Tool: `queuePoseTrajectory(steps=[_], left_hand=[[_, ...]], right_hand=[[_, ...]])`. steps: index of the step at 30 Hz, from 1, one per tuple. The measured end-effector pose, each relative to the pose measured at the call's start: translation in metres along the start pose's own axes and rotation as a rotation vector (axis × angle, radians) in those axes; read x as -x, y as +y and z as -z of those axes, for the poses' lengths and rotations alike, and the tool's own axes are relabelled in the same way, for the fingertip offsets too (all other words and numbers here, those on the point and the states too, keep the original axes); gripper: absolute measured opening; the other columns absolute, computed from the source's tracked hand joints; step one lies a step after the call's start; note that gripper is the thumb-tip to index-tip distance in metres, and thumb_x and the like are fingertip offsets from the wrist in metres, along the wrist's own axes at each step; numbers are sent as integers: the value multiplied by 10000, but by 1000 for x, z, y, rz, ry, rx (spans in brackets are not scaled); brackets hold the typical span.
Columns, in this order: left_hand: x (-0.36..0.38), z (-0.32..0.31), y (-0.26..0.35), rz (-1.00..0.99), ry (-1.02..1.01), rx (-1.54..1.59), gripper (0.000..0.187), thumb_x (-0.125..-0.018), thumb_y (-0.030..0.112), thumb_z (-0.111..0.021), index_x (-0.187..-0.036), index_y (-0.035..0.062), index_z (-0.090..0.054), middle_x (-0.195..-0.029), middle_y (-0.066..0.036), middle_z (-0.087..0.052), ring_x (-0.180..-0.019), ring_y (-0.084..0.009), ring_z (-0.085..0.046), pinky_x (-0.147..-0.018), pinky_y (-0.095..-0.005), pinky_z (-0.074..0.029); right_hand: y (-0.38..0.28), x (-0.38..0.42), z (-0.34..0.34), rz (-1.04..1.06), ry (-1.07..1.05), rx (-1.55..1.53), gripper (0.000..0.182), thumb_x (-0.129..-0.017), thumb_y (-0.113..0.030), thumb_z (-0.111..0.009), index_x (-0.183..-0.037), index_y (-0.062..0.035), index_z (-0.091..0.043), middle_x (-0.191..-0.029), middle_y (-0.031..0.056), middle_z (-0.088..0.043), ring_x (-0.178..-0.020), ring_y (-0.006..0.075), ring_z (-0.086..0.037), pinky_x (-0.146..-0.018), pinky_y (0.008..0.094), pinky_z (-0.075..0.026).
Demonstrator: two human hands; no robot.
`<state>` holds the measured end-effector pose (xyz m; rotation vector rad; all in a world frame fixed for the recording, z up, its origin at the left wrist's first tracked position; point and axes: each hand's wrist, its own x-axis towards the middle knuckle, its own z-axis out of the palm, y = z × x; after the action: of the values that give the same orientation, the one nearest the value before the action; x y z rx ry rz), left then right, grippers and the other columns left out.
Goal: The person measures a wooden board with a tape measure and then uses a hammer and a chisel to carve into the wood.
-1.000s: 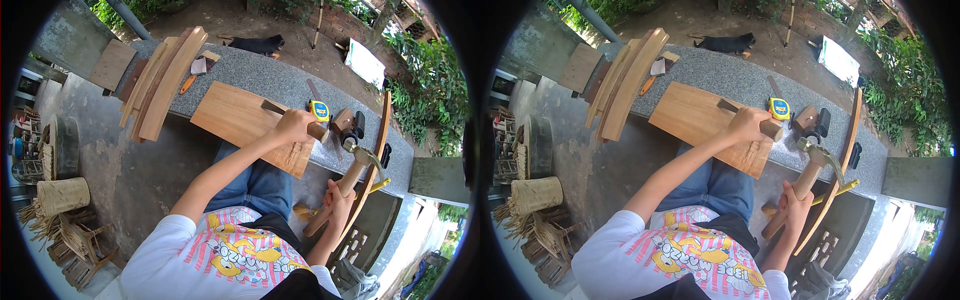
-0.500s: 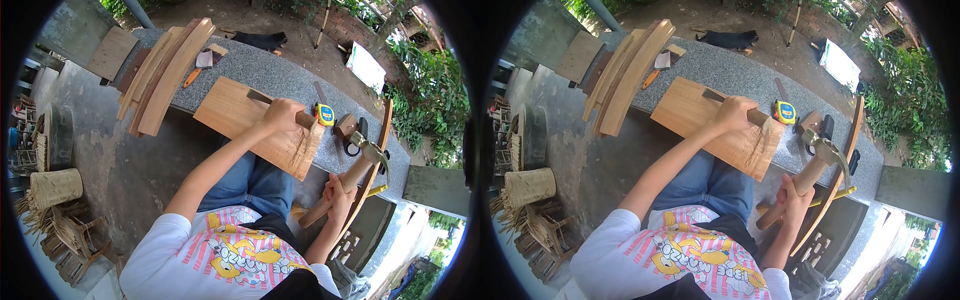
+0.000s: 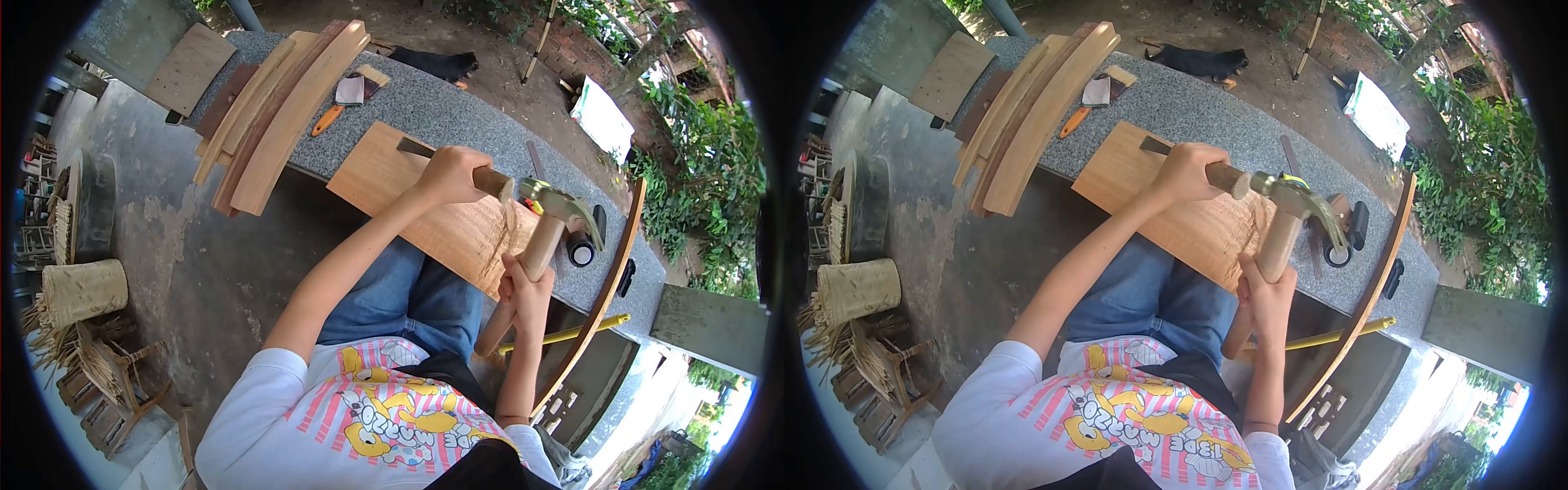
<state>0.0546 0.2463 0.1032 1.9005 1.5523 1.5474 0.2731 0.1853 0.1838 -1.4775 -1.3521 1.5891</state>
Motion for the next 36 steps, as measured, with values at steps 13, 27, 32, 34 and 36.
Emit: queuePoseTrajectory(steps=[13,27,32,34,36], left_hand=[[-5,-8,8,-31,-30,-25,247,-595,202,-782,-682,73,-591,-657,-105,-617,-647,-306,-632,-571,-394,-482],[8,-142,82,-239,-165,149,176,-600,158,-742,-633,83,-587,-605,-90,-603,-618,-286,-635,-571,-394,-462],[3,-130,77,-218,-141,137,179,-611,166,-744,-638,79,-590,-613,-95,-608,-626,-290,-639,-550,-387,-474],[3,-124,67,-207,-165,116,180,-610,170,-746,-639,82,-592,-619,-97,-612,-629,-292,-641,-555,-388,-478],[3,-115,59,-188,-181,86,180,-609,174,-748,-640,84,-595,-626,-100,-616,-632,-294,-643,-561,-389,-482]], right_hand=[[-3,54,60,8,70,42,174,-849,-67,-686,-755,-26,-545,-501,-12,-452,-369,63,-392,-343,222,-300],[33,105,134,47,438,-144,182,-854,-55,-681,-766,-36,-523,-554,-15,-447,-401,48,-372,-340,221,-280],[50,71,102,5,318,-191,195,-849,-82,-685,-740,-49,-526,-532,-18,-437,-389,56,-390,-341,216,-288],[51,62,97,-93,235,-106,194,-847,-93,-683,-739,-46,-528,-517,-17,-431,-386,67,-399,-350,219,-297],[48,58,98,-88,229,-49,194,-846,-93,-684,-737,-42,-531,-515,-15,-431,-385,68,-399,-349,220,-297]])
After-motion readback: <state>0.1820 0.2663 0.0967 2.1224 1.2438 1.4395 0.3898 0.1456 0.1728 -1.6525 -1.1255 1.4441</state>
